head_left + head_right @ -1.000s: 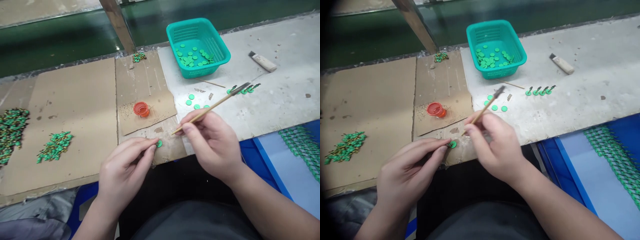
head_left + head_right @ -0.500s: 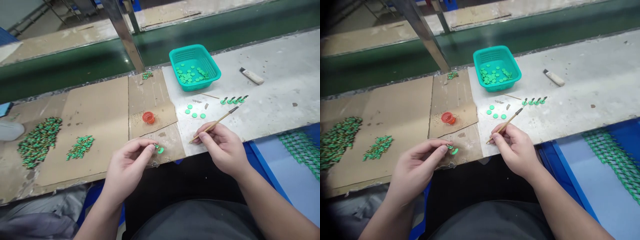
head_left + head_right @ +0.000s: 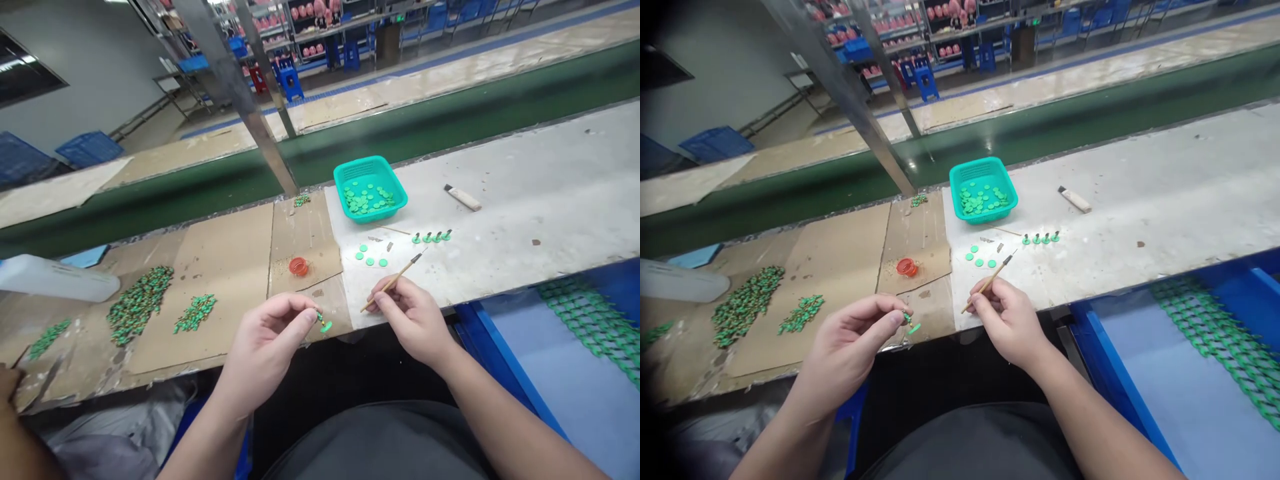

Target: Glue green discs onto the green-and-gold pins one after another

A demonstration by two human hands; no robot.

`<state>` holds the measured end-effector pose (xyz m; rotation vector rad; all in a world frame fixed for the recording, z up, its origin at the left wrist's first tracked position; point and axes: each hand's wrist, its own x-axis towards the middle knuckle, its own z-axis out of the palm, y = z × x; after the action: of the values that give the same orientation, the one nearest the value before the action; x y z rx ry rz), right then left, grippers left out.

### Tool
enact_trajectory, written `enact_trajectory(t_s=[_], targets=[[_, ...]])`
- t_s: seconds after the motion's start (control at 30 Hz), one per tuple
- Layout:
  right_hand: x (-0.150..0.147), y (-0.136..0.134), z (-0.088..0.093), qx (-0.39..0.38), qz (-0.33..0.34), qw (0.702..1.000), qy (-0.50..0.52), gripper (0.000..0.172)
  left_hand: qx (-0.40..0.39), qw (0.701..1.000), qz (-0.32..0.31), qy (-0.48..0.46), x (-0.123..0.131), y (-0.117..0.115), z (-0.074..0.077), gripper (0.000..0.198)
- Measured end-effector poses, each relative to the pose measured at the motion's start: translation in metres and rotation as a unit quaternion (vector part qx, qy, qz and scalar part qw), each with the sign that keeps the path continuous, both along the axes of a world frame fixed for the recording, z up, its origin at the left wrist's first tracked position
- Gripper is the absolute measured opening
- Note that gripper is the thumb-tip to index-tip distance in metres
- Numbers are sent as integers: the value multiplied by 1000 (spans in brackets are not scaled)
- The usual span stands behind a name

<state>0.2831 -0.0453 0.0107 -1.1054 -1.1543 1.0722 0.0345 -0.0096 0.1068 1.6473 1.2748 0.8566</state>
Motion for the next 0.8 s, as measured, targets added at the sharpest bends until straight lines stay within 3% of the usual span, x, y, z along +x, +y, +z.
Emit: enact_trajectory(t_s=[0.1,0.2,0.33,0.43,0.53,0.67,0.8], targets=[[10,-19,4,8,-11,1000,-5,19,20,999,-15,25,11,0,6,31],[23,-41,9,16,-24,999,-28,15,68,993,-48,79,32,14,0,30],[38,-57,15,14,-50,997,-59,15,128,982,-96,104,88,59,-26,30],[47,-61,15,7,-70,995,-75,17,152,977,-103,105,138,95,-47,30],[56,-64,14,-1,-88,993,-83,19,158,974,-110,117,170,120,-61,31],[69,-63,14,-14,-106,990,-90,22,155,971,-136,123,180,129,-65,36],[79,-49,25,-17,-110,985,-134,18,145,974,-138,103,168,115,-55,42]])
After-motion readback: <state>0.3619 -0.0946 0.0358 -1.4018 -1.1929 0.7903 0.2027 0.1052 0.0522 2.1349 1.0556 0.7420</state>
